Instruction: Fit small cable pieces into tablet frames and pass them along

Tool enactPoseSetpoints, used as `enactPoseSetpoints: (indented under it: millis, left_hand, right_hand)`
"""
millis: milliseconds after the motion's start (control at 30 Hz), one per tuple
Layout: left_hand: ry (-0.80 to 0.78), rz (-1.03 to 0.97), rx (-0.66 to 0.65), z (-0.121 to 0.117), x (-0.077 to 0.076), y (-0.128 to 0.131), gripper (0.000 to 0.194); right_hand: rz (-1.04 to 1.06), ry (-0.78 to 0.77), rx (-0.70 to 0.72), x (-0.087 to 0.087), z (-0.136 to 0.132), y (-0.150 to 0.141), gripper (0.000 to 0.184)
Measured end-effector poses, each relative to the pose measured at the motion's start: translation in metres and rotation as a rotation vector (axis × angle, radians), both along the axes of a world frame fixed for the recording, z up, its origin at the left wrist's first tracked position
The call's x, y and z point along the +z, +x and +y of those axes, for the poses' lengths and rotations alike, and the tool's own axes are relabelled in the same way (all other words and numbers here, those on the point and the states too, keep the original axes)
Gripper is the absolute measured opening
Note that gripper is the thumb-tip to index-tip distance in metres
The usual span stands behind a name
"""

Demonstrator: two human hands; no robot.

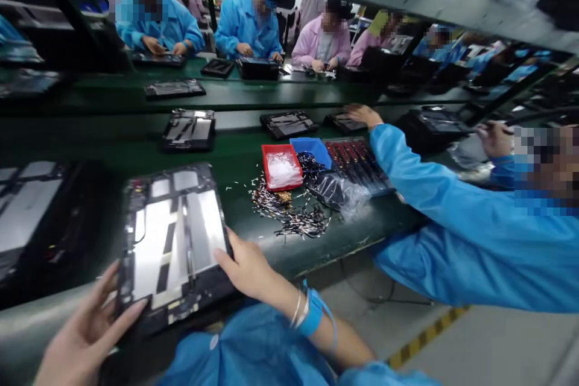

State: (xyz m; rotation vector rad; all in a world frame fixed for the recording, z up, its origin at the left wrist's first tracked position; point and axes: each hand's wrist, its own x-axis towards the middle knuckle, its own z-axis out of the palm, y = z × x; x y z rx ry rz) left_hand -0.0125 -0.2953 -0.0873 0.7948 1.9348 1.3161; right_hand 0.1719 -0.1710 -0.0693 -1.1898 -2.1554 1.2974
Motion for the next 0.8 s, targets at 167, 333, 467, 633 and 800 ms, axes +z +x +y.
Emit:
enactPoseSetpoints:
  millis: [167,333,467,633,800]
  left_hand:
    - [-0.222,0.013,-0.169,0.004,-0.034,0.006,0.095]
    - [-0.293,0.787,-0.348,0.037,0.003,-0.016,0.063]
    - [0.084,1.097,-0.527,0.113,0.02,-0.006,0.052]
    - [0.015,1.13,-0.744,0.205,-0.001,0.015,0.051]
    - [-0.055,1.018,-0.821,0.224,-0.017,0.018,0.046]
  right_hand:
    - [-0.319,0.096,-0.013,-0.03,0.0,0.051,0.032]
    - [-0.246,0.387,-0.279,-0.031,0.024,0.095,0.022]
    - [-0.393,0.54,-0.436,-0.033,0.044,0.119,0.019]
    - [-0.601,0.57,-0.483,-0.034,0.06,0.116,0.011]
    - [-0.756,0.643,-0.399,-0.032,0.072,0.104,0.009]
